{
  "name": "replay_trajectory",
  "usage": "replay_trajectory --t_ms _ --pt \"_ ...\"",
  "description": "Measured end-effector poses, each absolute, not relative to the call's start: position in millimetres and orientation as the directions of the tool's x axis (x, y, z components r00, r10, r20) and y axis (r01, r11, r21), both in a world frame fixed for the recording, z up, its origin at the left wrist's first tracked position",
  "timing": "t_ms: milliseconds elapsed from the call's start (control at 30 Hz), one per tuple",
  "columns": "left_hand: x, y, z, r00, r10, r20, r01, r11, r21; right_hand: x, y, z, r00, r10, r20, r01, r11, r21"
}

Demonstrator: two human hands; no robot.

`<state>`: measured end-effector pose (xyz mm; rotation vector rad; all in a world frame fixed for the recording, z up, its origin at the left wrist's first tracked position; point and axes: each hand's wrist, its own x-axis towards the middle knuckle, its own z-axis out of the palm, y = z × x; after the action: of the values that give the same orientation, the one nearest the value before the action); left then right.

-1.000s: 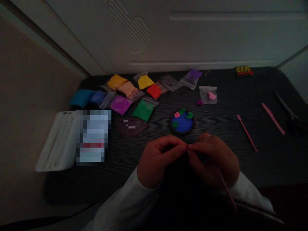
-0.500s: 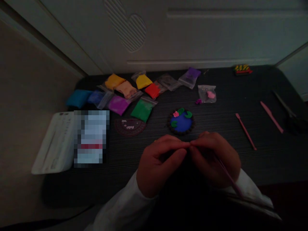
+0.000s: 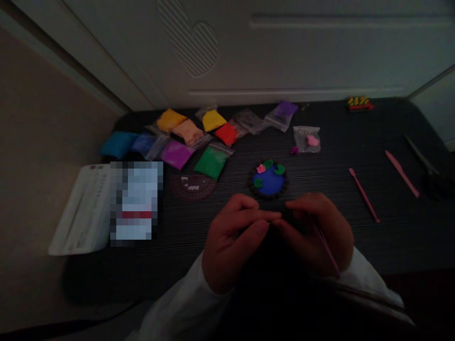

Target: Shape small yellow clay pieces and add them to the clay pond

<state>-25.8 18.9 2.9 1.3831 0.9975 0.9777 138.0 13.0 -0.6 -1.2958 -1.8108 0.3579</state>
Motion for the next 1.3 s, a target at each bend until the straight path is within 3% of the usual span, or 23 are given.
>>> replay_trajectory --t_ms 200,433,667,1000,1133,1300 --pt "-27.0 18.1 0.1 0.257 0.966 0.030 -0.016 -0.027 1.000 139.5 12.9 -1.2 -0.079 0.879 0.470 0.617 0.414 -0.670" --pt "-26.2 18.5 3.2 0.369 0.930 0.004 0.120 -0.052 0.991 137.8 14.0 0.7 -0.121 0.879 0.461 0.579 0.440 -0.686" --pt "-29.2 19.3 -3.2 0.305 0.951 0.044 -0.015 -0.042 0.999 140.4 15.8 -1.9 -0.072 0.857 0.511 0.576 0.454 -0.680" --pt "-25.4 20.0 -0.8 0.331 0.943 0.022 0.019 -0.030 0.999 140.3 16.3 -0.6 -0.101 0.857 0.505 0.590 0.461 -0.663" --pt "-26.6 20.7 -2.9 0.286 0.958 0.015 -0.063 0.003 0.998 142.6 16.6 -2.6 -0.081 0.846 0.527 0.601 0.463 -0.651" --pt "-27.0 21.6 -0.6 0.319 0.941 -0.113 -0.089 0.148 0.985 143.1 15.5 -3.4 -0.067 0.830 0.554 0.585 0.483 -0.652"
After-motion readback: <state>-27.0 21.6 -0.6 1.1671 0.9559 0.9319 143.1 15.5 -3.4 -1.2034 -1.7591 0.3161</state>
